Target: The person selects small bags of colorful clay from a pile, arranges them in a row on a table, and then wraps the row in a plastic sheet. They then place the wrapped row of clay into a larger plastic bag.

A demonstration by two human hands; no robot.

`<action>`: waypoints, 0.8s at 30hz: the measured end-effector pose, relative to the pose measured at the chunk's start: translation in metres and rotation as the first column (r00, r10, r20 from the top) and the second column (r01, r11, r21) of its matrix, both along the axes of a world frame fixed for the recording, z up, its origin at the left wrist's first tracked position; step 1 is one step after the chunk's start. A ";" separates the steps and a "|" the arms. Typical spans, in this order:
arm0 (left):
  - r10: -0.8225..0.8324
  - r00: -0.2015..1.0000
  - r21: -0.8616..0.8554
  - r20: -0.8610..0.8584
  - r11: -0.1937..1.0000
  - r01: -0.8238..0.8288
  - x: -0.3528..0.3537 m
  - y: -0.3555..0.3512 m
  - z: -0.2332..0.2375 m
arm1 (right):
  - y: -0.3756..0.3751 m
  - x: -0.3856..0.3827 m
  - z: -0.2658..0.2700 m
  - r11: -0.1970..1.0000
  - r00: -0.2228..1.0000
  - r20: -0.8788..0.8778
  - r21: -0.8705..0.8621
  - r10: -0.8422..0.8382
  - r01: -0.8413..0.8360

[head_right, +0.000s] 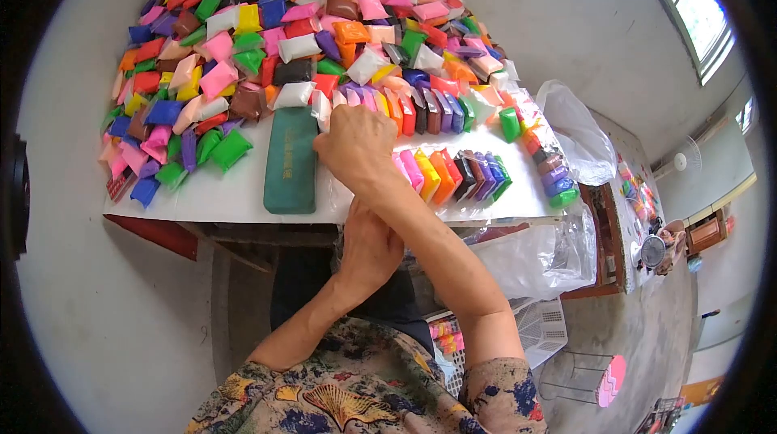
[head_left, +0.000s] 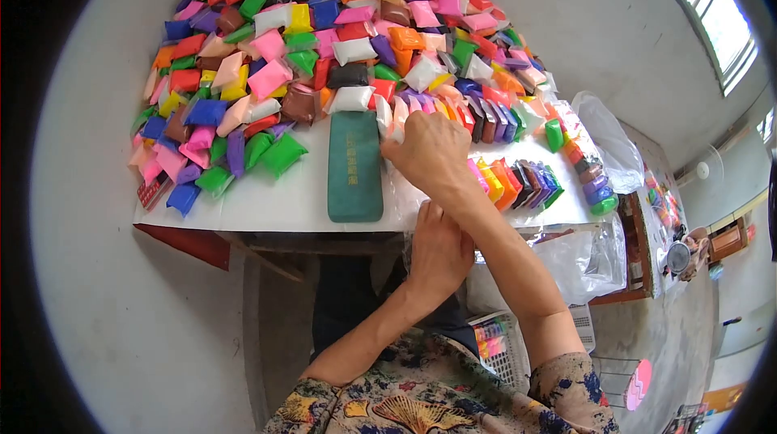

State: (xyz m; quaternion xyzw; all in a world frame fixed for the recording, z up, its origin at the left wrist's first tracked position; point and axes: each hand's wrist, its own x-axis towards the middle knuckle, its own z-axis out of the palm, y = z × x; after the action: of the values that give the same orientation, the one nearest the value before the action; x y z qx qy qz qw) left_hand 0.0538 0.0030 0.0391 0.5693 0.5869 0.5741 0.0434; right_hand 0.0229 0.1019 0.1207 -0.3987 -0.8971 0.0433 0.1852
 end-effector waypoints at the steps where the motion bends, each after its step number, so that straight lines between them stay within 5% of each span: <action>1: 0.003 1.000 0.026 -0.003 1.000 -0.003 0.000 0.001 -0.001 | 0.000 0.001 -0.001 1.000 1.000 -0.004 -0.001 -0.001 0.001; 6: -0.008 1.000 0.067 -0.009 0.998 0.009 0.001 0.003 -0.005 | -0.002 0.006 0.002 0.999 1.000 -0.015 -0.020 -0.025 0.025; 13: 0.006 0.995 -0.021 0.100 1.000 -0.004 0.000 0.001 0.000 | -0.006 0.038 0.026 0.991 0.924 -0.372 0.061 -0.087 0.118; 15: -0.017 0.977 -0.016 0.214 1.000 0.021 -0.002 0.001 0.001 | -0.018 0.070 0.041 1.000 0.797 -0.604 0.008 -0.008 0.016; 18: -0.047 0.966 -0.130 0.255 0.988 0.082 -0.007 -0.001 0.003 | -0.044 0.114 0.043 0.984 0.716 -0.686 -0.177 -0.132 0.013; 21: -0.073 0.922 -0.288 0.381 0.938 0.193 -0.011 -0.005 0.023 | -0.071 0.130 0.009 0.940 0.476 -0.858 -0.301 -0.194 -0.160; 24: -0.130 0.964 -0.052 0.231 0.988 0.145 -0.015 -0.003 -0.006 | -0.082 0.122 -0.025 0.887 0.320 -0.909 -0.361 -0.267 -0.287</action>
State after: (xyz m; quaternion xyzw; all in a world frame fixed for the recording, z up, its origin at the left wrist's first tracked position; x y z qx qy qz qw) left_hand 0.0388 -0.0002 0.0336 0.5374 0.5565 0.6105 0.1695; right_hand 0.1453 0.0197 0.0959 -0.3228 -0.5813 0.4801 0.5723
